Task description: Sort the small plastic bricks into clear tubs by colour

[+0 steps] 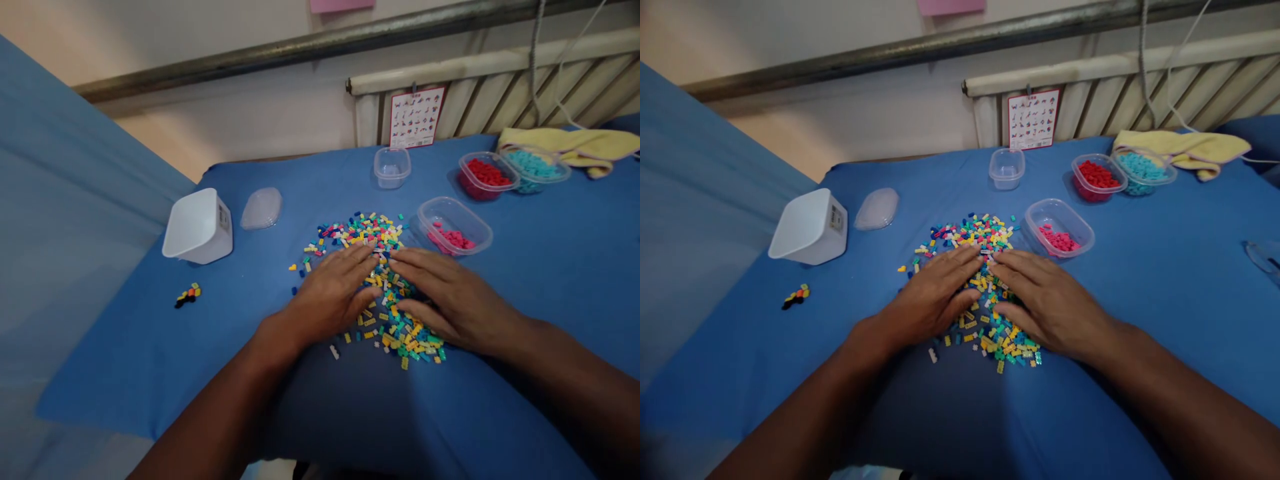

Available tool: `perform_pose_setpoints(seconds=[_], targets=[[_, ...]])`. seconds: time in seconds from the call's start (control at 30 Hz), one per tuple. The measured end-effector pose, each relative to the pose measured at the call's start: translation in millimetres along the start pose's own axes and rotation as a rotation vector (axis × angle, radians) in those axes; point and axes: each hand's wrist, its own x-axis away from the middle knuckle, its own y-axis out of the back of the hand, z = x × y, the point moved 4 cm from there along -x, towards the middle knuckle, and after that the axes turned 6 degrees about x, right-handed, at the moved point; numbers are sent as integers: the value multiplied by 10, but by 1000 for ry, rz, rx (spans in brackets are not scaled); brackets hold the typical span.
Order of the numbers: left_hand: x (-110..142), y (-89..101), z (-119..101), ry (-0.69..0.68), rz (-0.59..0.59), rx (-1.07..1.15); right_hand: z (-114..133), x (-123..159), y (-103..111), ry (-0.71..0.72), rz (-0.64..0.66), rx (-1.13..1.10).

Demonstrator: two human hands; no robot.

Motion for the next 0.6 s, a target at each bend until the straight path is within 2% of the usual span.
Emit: perform_pose_setpoints(seconds=[0.07,0.17,0.33,0.43,0.53,0.6], targets=[[0,-73,-33,33,97,-20,30,-31,-117,23,68,4],[54,-85,-99,54,159,-3,42,-16,-154,69,93,-25],[162,51,-261,-56,234,117,20,23,-62,84,39,-55],[165,126,-347,-120,247,170,17,15,-91,79,77,-19],[150,170,-430,-176,280,289,38,25,-107,136,127,-43],[157,199,-460,-189,318,381,51,41,-66,167,115,-69]])
